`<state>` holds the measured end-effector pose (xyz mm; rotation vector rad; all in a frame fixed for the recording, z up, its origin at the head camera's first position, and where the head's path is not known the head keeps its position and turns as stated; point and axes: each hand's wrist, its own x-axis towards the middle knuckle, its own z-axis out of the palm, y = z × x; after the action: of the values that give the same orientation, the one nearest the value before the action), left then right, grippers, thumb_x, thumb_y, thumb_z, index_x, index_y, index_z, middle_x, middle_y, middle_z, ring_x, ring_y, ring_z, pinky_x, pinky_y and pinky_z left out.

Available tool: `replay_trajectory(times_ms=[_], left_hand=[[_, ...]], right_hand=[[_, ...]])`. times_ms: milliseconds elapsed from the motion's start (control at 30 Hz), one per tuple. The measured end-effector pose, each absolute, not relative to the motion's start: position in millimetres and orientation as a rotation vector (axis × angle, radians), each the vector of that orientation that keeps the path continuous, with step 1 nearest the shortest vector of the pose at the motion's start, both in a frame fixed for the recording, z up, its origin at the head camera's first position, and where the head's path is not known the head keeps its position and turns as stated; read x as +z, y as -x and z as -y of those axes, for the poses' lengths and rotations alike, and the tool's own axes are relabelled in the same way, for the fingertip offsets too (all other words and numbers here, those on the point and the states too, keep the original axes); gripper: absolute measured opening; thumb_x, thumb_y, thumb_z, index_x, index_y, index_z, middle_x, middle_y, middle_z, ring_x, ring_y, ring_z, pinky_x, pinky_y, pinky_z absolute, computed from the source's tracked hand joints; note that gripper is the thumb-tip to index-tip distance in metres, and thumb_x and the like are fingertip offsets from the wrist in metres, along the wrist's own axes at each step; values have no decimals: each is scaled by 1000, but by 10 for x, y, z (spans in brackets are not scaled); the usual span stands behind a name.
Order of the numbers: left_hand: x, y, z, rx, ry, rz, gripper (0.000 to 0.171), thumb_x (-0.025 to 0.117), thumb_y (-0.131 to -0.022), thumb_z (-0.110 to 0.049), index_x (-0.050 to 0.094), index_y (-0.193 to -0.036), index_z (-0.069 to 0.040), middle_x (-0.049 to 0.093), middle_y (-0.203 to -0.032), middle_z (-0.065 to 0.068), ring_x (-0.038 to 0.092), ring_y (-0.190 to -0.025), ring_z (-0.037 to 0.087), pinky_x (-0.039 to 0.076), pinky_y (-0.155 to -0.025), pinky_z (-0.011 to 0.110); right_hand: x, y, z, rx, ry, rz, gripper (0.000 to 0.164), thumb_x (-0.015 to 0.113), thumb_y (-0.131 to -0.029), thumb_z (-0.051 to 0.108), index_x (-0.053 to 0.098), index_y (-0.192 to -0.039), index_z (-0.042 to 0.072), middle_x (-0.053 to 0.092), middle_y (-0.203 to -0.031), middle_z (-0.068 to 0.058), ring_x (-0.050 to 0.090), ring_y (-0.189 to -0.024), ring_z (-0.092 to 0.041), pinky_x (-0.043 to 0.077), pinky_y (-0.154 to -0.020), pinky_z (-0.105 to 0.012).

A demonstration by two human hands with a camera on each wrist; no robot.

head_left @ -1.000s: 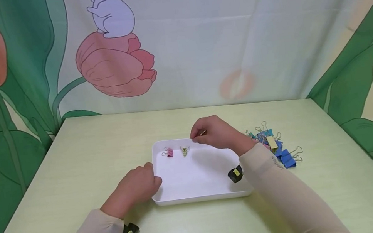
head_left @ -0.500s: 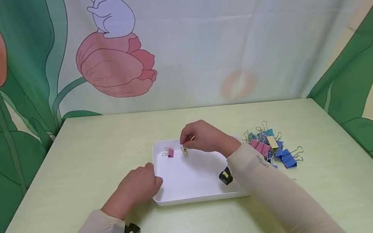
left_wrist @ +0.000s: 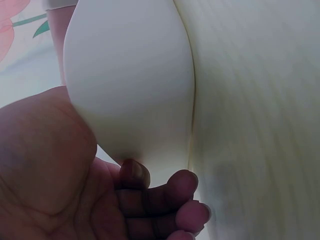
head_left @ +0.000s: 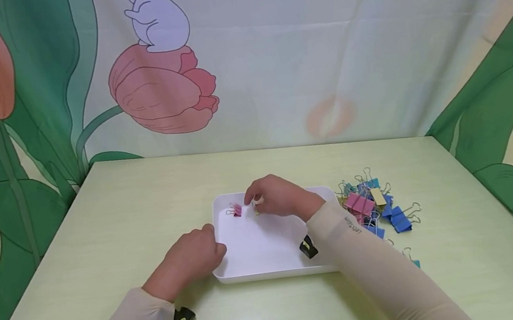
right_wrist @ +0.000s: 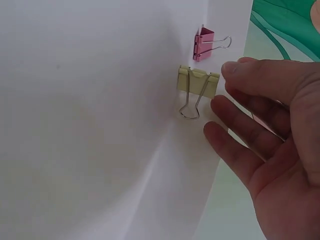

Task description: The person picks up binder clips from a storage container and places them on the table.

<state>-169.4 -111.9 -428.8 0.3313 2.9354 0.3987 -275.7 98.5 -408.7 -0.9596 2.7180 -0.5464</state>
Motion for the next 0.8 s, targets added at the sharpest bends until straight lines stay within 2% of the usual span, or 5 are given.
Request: replay_trajectory(times_ms=[367, 600, 800], left_hand=[[-4277, 1681, 1119, 413, -345, -2952, 27, 46, -89, -21, 52, -95, 5, 51, -66, 9, 45, -55, 22, 35, -52, 31], [-4289, 1683, 1116, 421, -344, -2953, 27, 46, -89, -21, 52, -95, 5, 51, -66, 9, 45, -54, 22, 35, -51, 31], [-4303, 1691, 1118, 415, -347, -2959, 27, 46, -89, -21, 52, -94, 5, 51, -66, 9, 45, -54, 22, 35, -52, 31]], right_hand=[[-4212, 2736, -962, -346, 964, -2756, 25, 61, -88, 2, 73, -106, 13, 69, -113, -1, 60, -109, -17, 45, -101, -33], [-4243, 2726, -976, -278, 1052, -2771, 17, 62, -87, 3, 74, -94, 14, 70, -99, 2, 59, -92, -14, 48, -90, -30], [-4253, 2713, -1000, -307, 1074, -2766, 18, 62, -86, 2, 75, -92, 14, 70, -96, 2, 59, -89, -13, 47, -88, -29]])
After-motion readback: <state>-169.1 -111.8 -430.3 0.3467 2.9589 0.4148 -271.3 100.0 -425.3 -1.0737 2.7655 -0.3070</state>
